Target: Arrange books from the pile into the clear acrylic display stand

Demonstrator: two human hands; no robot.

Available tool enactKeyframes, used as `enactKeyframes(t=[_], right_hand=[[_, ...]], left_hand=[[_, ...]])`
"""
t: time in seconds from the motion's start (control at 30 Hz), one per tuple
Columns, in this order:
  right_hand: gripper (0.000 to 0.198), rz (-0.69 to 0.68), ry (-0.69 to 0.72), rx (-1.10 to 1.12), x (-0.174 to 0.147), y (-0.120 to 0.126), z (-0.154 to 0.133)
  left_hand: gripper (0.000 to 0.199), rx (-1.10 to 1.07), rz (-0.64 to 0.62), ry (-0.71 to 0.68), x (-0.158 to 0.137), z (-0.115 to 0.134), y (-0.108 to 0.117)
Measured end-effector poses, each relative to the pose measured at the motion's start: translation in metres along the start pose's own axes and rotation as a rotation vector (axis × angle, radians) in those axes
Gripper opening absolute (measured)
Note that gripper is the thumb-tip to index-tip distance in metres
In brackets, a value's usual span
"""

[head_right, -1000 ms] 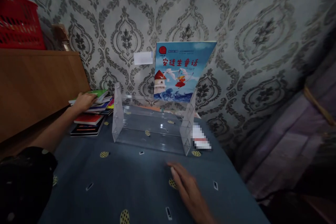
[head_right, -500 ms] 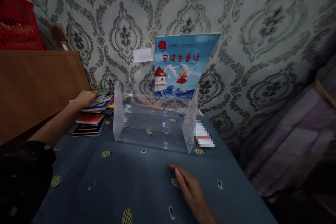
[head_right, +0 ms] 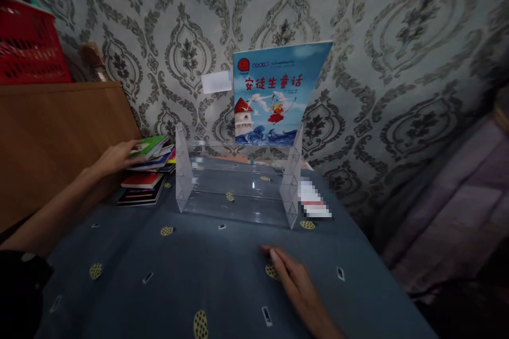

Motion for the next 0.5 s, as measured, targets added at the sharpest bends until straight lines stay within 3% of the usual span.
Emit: enactKeyframes(t=[0.1, 0.17, 0.37, 0.5], right_hand=[[0.071, 0.003, 0.013, -0.015, 0.000, 0.001, -0.003], [0.075, 0.016, 0.008, -0.036, -0.001, 0.001, -0.003], [0.081, 0.023, 0.000, -0.060, -0.002, 0.000, 0.000], [0.083, 0.012, 0.008, -0.064, -0.001, 0.000, -0.001]], left_hand=[[0.069, 0.026, -0.054, 0.010, -0.005, 0.005, -0.016], [0.061, 0.049, -0.085, 0.039, -0.002, 0.006, -0.022], [0.045, 0.057, -0.101, 0.097, 0.006, 0.002, -0.008], [0.049, 0.051, -0.065, 0.083, -0.006, 0.007, -0.005]])
Point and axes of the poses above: each hand's wrist, its own x-axis towards the middle knuckle, its own y-axis out of the back of the hand, z = x × y, the point moved 3 cm from there along x, towards the middle knuckle, and after that the axes turned 9 degrees about -z, right-handed, at the moved point
